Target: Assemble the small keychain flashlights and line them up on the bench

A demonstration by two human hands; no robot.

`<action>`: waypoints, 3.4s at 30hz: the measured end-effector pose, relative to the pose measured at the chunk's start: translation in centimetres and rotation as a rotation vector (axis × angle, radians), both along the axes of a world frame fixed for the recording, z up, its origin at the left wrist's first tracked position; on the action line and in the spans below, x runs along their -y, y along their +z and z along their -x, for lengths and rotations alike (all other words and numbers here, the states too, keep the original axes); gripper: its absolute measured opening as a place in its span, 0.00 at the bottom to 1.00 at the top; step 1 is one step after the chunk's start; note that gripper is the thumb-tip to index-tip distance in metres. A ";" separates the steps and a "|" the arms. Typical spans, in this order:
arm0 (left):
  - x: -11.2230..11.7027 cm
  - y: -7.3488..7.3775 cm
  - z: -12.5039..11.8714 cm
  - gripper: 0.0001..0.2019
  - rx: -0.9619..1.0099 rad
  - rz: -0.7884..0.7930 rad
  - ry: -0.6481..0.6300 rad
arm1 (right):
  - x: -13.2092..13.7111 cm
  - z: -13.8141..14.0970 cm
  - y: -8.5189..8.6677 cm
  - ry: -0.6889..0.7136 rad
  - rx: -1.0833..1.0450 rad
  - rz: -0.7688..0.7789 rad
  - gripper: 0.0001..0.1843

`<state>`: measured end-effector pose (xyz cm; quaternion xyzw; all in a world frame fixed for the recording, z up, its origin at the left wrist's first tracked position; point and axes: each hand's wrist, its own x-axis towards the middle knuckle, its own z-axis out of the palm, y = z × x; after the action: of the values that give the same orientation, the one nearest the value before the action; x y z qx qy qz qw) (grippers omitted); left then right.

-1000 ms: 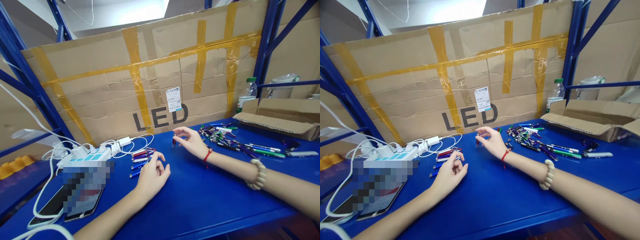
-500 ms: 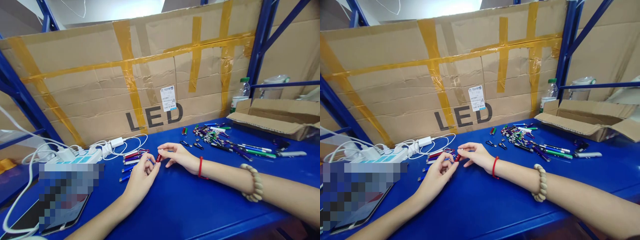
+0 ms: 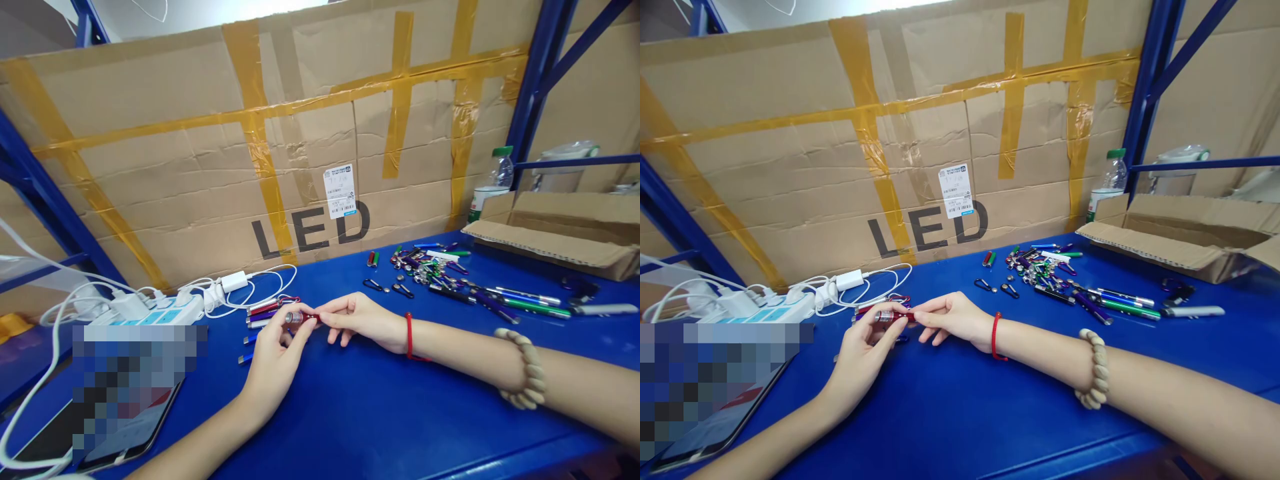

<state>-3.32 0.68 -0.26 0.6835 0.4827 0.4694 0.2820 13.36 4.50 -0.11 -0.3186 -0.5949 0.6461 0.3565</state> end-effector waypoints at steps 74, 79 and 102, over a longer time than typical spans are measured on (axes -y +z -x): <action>0.2 -0.3 -0.2 0.14 -0.097 0.167 -0.159 | -7.5 -13.8 4.7 -0.755 1.702 -0.381 0.14; 0.3 -0.2 -0.2 0.14 -0.126 0.177 -0.150 | -8.3 -14.7 4.1 -0.775 1.756 -0.299 0.16; 0.1 -0.3 -0.2 0.14 -0.104 0.189 -0.120 | -8.8 -15.9 3.8 -0.724 1.651 -0.310 0.12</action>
<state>-3.16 0.57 -0.52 0.7049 0.4972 0.3679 0.3473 29.26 13.29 3.70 -0.7952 -0.6046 -0.0253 0.0376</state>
